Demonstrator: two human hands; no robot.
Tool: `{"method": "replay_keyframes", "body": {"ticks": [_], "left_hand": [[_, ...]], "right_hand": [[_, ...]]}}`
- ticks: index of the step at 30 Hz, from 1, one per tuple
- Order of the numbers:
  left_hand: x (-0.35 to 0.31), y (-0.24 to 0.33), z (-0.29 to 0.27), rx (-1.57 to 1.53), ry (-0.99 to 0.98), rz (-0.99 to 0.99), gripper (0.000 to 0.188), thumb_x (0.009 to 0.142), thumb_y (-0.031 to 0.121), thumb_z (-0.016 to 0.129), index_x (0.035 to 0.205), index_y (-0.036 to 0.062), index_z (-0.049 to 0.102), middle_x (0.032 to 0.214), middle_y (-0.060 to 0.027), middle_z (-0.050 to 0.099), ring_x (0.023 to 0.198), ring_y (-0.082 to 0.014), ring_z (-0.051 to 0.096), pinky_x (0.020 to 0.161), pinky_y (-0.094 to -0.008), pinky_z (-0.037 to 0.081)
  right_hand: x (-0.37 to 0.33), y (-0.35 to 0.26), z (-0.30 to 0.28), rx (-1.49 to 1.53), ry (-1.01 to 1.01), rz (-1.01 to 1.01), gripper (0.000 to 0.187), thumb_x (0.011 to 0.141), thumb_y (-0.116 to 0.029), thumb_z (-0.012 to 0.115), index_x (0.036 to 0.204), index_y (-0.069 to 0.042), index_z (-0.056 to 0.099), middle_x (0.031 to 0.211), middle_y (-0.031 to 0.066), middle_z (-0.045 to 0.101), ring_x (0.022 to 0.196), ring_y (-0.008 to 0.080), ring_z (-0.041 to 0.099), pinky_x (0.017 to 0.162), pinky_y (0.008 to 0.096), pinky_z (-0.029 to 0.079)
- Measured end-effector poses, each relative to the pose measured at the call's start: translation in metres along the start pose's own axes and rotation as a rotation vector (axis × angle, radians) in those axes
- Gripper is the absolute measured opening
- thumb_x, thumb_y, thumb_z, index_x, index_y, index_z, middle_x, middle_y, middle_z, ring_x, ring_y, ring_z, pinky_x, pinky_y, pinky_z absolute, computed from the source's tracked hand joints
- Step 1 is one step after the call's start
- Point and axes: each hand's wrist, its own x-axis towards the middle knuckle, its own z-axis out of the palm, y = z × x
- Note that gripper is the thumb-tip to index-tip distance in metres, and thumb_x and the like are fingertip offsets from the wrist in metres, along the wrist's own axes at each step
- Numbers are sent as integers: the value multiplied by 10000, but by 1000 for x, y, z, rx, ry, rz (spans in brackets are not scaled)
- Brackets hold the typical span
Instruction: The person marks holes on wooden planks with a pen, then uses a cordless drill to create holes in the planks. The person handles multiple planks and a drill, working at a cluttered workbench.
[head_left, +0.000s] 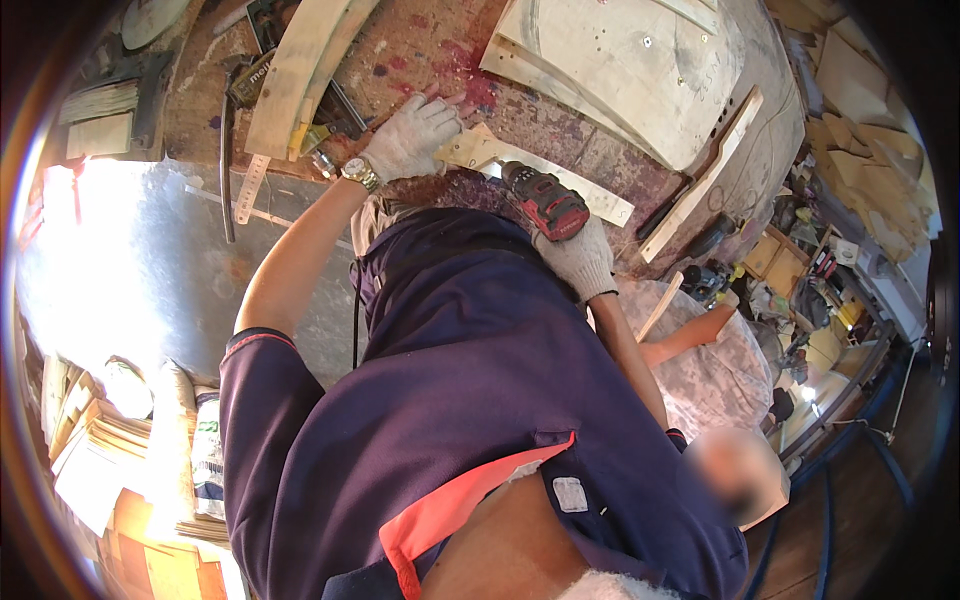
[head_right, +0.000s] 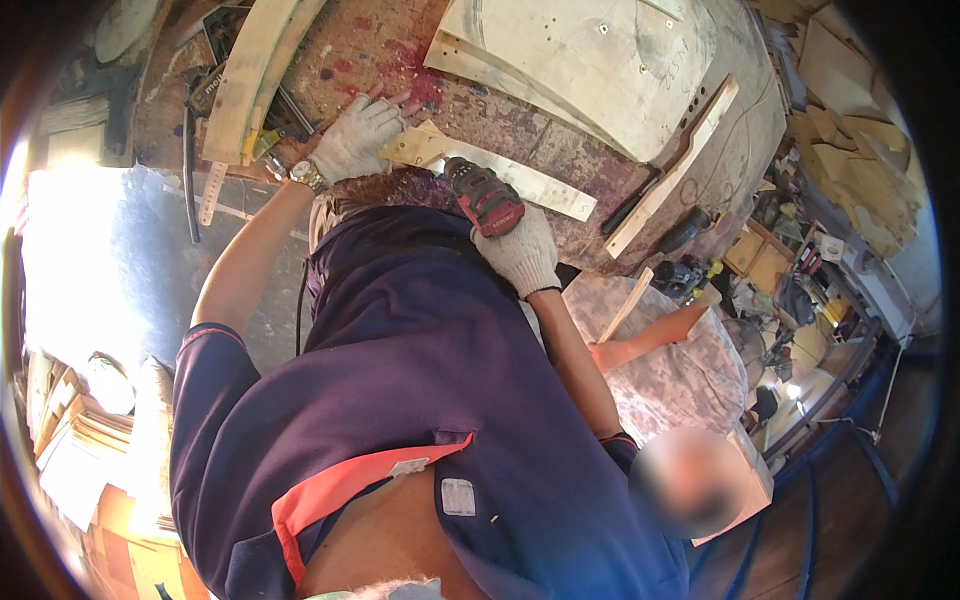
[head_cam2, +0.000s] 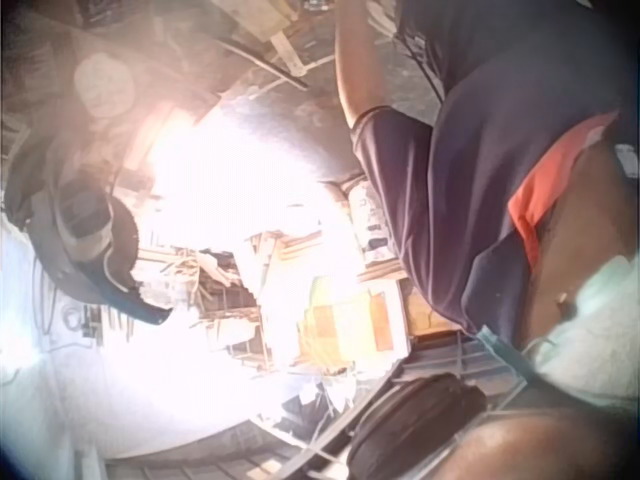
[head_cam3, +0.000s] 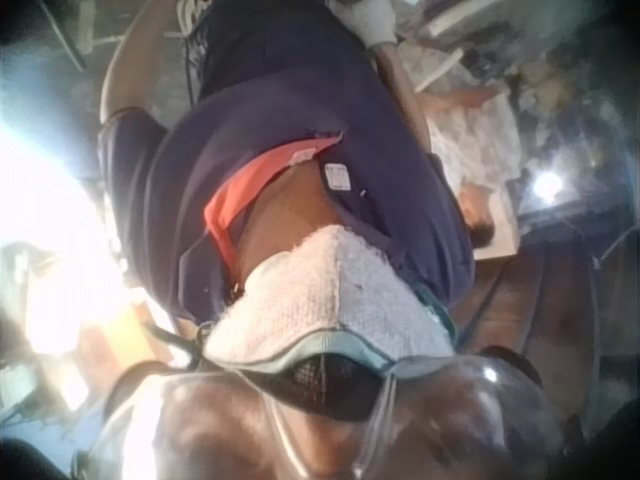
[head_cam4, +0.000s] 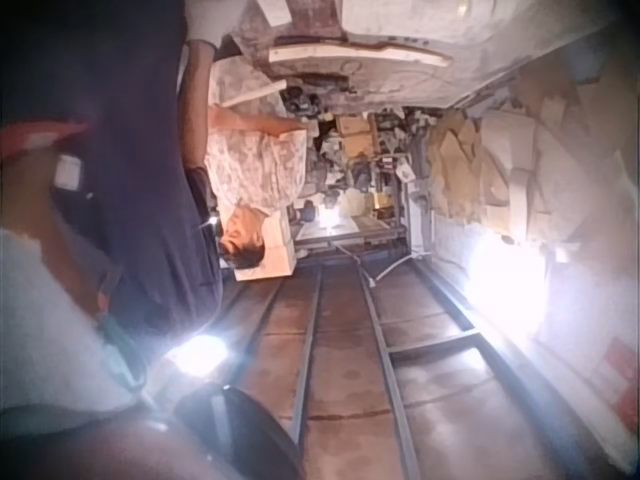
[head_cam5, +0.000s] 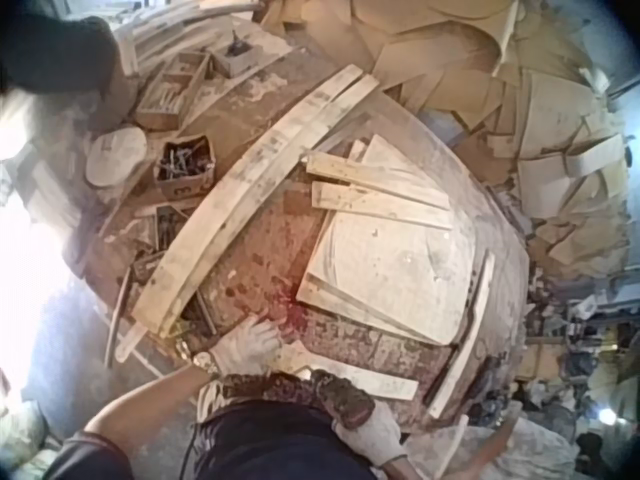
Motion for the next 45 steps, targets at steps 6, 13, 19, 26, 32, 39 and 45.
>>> {"method": "replay_keyframes", "body": {"ticks": [6, 13, 19, 26, 32, 39, 45], "left_hand": [[0, 2, -5, -5, -69, -20, 813, 654, 396, 872, 1343, 86, 572, 1516, -40, 551, 1472, -218, 428, 1276, -480, 263], [-1, -1, -1, 1, -9, 25, 701, 683, 456, 849, 1231, 87, 612, 1452, -90, 580, 1458, -221, 438, 1272, -461, 262], [-1, 0, 0, -157, -68, -60, 729, 624, 327, 879, 1243, 60, 600, 1470, -85, 573, 1461, -259, 436, 1274, -468, 279], [0, -3, 0, -41, -11, 35, 680, 660, 425, 852, 1195, 82, 611, 1365, -94, 614, 1400, -245, 487, 1257, -437, 303], [-1, -2, 1, -138, -12, 1, 678, 603, 322, 880, 1163, 42, 620, 1447, -109, 584, 1446, -276, 450, 1272, -458, 293], [-2, -3, 1, -99, 16, 39, 817, 653, 361, 857, 1344, 36, 565, 1447, -100, 577, 1419, -260, 473, 1269, -438, 297], [-2, -2, 3, -103, -11, 14, 921, 680, 378, 846, 1464, 38, 500, 1467, -99, 564, 1425, -242, 467, 1271, -427, 292]], "right_hand": [[1, -1, -3, -11, -40, 18, 310, 832, -318, 699, 1037, -85, 706, 953, 187, 733, 917, 387, 708, 813, 474, 575], [3, -1, -5, 1, -35, 39, 344, 827, -322, 708, 1067, -75, 704, 1002, 195, 733, 956, 383, 706, 837, 471, 574], [5, -4, -4, -2, -132, 135, 375, 831, -343, 725, 1089, -72, 708, 1015, 189, 739, 958, 383, 710, 841, 467, 575], [7, -7, -11, 7, -124, 90, 390, 840, -374, 722, 1093, -78, 711, 1018, 193, 742, 959, 380, 714, 829, 463, 576], [10, -9, -9, -30, -171, 141, 404, 855, -403, 721, 1113, -94, 720, 1029, 182, 749, 971, 376, 714, 843, 465, 573], [10, -12, -11, -34, -170, 156, 433, 862, -454, 710, 1112, -100, 729, 1027, 178, 752, 973, 378, 714, 842, 469, 571], [15, -7, -3, -109, -182, 132, 451, 863, -486, 703, 1090, -98, 739, 1000, 181, 753, 959, 387, 714, 840, 469, 571]]}}
